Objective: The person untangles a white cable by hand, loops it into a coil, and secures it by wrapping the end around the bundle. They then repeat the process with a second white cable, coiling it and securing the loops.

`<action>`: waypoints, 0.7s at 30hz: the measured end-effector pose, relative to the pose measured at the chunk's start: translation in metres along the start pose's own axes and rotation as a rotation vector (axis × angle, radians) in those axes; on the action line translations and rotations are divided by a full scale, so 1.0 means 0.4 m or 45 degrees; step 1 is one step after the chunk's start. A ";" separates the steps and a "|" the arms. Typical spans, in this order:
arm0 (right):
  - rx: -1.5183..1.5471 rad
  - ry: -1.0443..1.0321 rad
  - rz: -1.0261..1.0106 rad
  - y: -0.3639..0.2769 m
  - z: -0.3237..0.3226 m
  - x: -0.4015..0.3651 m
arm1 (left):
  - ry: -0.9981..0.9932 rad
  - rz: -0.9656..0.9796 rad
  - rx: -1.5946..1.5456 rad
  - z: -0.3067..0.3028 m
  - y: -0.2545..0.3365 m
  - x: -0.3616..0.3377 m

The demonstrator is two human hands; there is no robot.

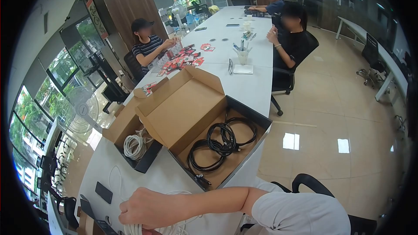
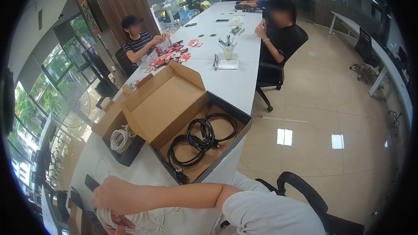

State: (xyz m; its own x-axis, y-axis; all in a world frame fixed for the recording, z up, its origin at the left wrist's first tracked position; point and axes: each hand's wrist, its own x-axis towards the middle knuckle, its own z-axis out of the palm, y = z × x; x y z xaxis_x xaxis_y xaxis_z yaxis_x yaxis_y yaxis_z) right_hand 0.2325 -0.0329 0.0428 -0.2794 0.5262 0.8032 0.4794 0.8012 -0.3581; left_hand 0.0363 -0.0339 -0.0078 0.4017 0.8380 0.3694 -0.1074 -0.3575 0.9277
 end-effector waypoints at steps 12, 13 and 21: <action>-0.012 -0.016 -0.042 0.014 0.015 0.002 | -0.011 -0.322 -1.083 0.001 -0.015 -0.010; 0.000 -0.019 -0.057 0.015 0.012 0.003 | -0.014 -0.354 -1.149 -0.009 -0.026 -0.011; 0.137 -0.196 -0.083 0.013 -0.010 0.004 | 0.595 -0.332 -0.621 -0.118 -0.122 -0.098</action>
State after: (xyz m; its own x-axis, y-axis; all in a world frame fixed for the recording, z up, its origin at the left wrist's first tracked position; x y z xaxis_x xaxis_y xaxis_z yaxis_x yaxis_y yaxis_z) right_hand 0.2380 -0.0292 0.0441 -0.4347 0.5033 0.7468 0.3672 0.8563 -0.3633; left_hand -0.0173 -0.0300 -0.0649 0.0505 0.9986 0.0155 -0.4987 0.0118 0.8667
